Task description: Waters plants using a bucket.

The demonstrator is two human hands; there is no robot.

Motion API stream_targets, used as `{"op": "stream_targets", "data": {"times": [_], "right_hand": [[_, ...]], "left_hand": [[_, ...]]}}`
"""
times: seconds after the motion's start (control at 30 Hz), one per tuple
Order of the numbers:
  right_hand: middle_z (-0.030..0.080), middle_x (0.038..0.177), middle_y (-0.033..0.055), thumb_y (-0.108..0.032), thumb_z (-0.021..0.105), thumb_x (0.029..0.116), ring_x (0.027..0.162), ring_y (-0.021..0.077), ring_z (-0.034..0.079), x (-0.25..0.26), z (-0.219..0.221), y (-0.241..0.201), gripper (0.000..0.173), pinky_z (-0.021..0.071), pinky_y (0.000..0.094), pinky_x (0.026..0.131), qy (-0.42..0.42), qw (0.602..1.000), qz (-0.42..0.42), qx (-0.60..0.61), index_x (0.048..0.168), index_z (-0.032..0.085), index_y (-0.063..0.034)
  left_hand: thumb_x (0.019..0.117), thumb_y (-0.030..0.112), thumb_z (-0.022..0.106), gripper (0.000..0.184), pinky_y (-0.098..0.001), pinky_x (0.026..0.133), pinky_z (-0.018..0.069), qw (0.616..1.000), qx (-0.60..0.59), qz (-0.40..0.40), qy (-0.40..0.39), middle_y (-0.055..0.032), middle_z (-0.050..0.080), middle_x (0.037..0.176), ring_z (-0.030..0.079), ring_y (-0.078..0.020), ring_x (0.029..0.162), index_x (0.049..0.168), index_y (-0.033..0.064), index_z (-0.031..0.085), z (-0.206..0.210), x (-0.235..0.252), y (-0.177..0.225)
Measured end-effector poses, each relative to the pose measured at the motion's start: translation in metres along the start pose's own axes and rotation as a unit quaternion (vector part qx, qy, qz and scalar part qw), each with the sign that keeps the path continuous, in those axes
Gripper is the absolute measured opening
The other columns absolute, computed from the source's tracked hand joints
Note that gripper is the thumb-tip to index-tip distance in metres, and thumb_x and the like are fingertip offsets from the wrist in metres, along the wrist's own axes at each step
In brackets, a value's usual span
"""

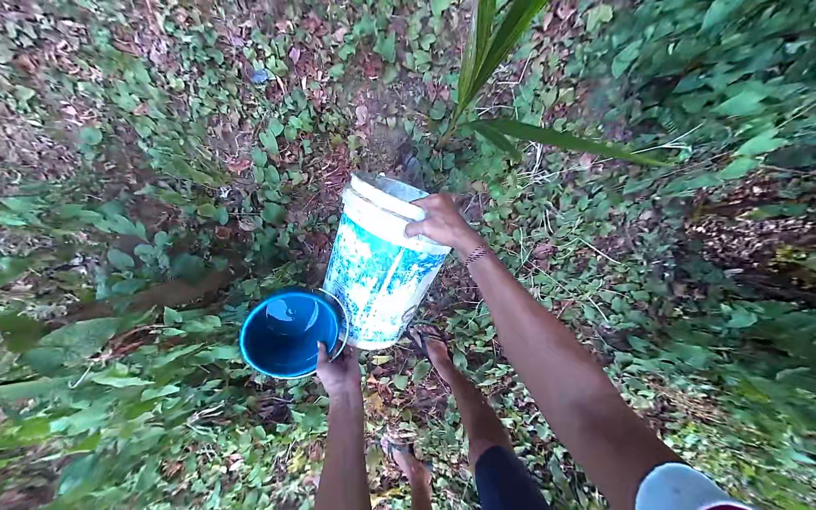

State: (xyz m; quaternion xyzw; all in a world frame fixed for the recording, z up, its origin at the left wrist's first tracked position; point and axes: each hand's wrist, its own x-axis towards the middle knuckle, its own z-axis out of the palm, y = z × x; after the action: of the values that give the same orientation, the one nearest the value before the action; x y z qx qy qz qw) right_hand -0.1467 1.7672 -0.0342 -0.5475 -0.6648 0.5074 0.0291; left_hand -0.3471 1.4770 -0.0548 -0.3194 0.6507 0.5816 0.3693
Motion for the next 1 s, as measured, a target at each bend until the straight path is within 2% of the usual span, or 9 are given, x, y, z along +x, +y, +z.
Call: {"op": "stream_targets", "data": {"times": [0.13, 0.23, 0.3, 0.4, 0.47, 0.6, 0.77, 0.93, 1.0], "right_hand": [[0.074, 0.103, 0.0134, -0.039, 0.082, 0.0724, 0.102, 0.0338, 0.068, 0.010, -0.015, 0.000, 0.043, 0.0521, 0.0630, 0.088, 0.001, 0.999, 0.004, -0.034, 0.106, 0.078, -0.0128], [0.073, 0.100, 0.0135, -0.040, 0.080, 0.0719, 0.099, 0.0337, 0.069, 0.017, -0.021, 0.006, 0.041, 0.0519, 0.0635, 0.085, 0.007, 0.999, 0.009, -0.038, 0.102, 0.077, -0.0118], [0.073, 0.102, 0.0148, -0.038, 0.080, 0.0738, 0.101, 0.0346, 0.068, 0.019, -0.025, 0.010, 0.041, 0.0513, 0.0640, 0.087, 0.005, 0.999, 0.020, -0.033, 0.104, 0.077, -0.0107], [0.073, 0.102, 0.0158, -0.037, 0.080, 0.0746, 0.101, 0.0357, 0.068, 0.018, -0.030, 0.013, 0.042, 0.0512, 0.0639, 0.088, 0.012, 0.999, 0.044, -0.029, 0.106, 0.076, -0.0100], [0.072, 0.103, 0.0173, -0.039, 0.079, 0.0766, 0.102, 0.0373, 0.067, 0.017, -0.032, 0.014, 0.044, 0.0506, 0.0641, 0.088, 0.015, 0.998, 0.049, -0.042, 0.108, 0.075, -0.0088], [0.073, 0.106, 0.0173, -0.041, 0.076, 0.0790, 0.104, 0.0371, 0.067, 0.016, -0.032, 0.016, 0.046, 0.0504, 0.0637, 0.090, 0.030, 0.997, 0.050, -0.052, 0.111, 0.075, -0.0092], [0.072, 0.110, 0.0189, -0.045, 0.073, 0.0807, 0.108, 0.0388, 0.067, 0.014, -0.033, 0.012, 0.051, 0.0495, 0.0645, 0.091, 0.029, 0.995, 0.071, -0.060, 0.118, 0.073, -0.0096], [0.072, 0.112, 0.0179, -0.046, 0.071, 0.0814, 0.110, 0.0383, 0.066, 0.016, -0.038, 0.006, 0.053, 0.0496, 0.0633, 0.091, 0.048, 0.993, 0.083, -0.066, 0.121, 0.072, -0.0107], [0.072, 0.111, 0.0174, -0.047, 0.070, 0.0815, 0.109, 0.0381, 0.066, 0.018, -0.040, 0.006, 0.051, 0.0495, 0.0630, 0.090, 0.051, 0.993, 0.083, -0.071, 0.117, 0.072, -0.0108]], "left_hand": [[0.1061, 0.041, 0.047, 0.047, -0.0564, 0.103, 0.0463, 1.000, -0.011, -0.007, 0.001, -0.0131, 0.056, 0.133, 0.055, -0.0293, 0.123, 0.140, 0.0077, 0.045, 0.014, -0.007, -0.003], [0.1057, 0.041, 0.048, 0.047, -0.0560, 0.104, 0.0453, 1.000, -0.009, -0.005, 0.007, -0.0133, 0.055, 0.132, 0.054, -0.0291, 0.123, 0.139, 0.0079, 0.045, 0.023, -0.012, -0.004], [0.1059, 0.041, 0.048, 0.050, -0.0554, 0.106, 0.0448, 1.000, -0.019, -0.009, 0.003, -0.0144, 0.054, 0.138, 0.053, -0.0298, 0.128, 0.143, 0.0079, 0.043, 0.027, -0.016, -0.003], [0.1057, 0.041, 0.048, 0.048, -0.0542, 0.103, 0.0467, 1.000, -0.010, -0.009, 0.006, -0.0131, 0.055, 0.135, 0.055, -0.0289, 0.125, 0.141, 0.0088, 0.044, 0.032, -0.025, -0.003], [0.1059, 0.039, 0.048, 0.051, -0.0539, 0.108, 0.0440, 1.000, -0.015, -0.012, 0.003, -0.0132, 0.051, 0.143, 0.051, -0.0289, 0.131, 0.147, 0.0089, 0.040, 0.032, -0.030, -0.004], [0.1057, 0.039, 0.049, 0.048, -0.0546, 0.107, 0.0446, 0.999, -0.030, -0.013, 0.000, -0.0128, 0.053, 0.139, 0.053, -0.0286, 0.128, 0.144, 0.0098, 0.042, 0.032, -0.033, -0.006], [0.1058, 0.039, 0.048, 0.036, -0.0523, 0.101, 0.0485, 0.999, -0.040, -0.007, -0.013, -0.0095, 0.059, 0.119, 0.059, -0.0254, 0.115, 0.127, 0.0102, 0.050, 0.032, -0.038, -0.008], [0.1054, 0.040, 0.049, 0.044, -0.0539, 0.104, 0.0468, 0.999, -0.029, -0.011, -0.012, -0.0112, 0.057, 0.132, 0.056, -0.0278, 0.124, 0.137, 0.0096, 0.046, 0.037, -0.039, -0.010], [0.1051, 0.040, 0.049, 0.046, -0.0538, 0.106, 0.0454, 1.000, -0.027, -0.010, -0.006, -0.0115, 0.056, 0.134, 0.055, -0.0277, 0.126, 0.139, 0.0096, 0.045, 0.042, -0.042, -0.010]]}}
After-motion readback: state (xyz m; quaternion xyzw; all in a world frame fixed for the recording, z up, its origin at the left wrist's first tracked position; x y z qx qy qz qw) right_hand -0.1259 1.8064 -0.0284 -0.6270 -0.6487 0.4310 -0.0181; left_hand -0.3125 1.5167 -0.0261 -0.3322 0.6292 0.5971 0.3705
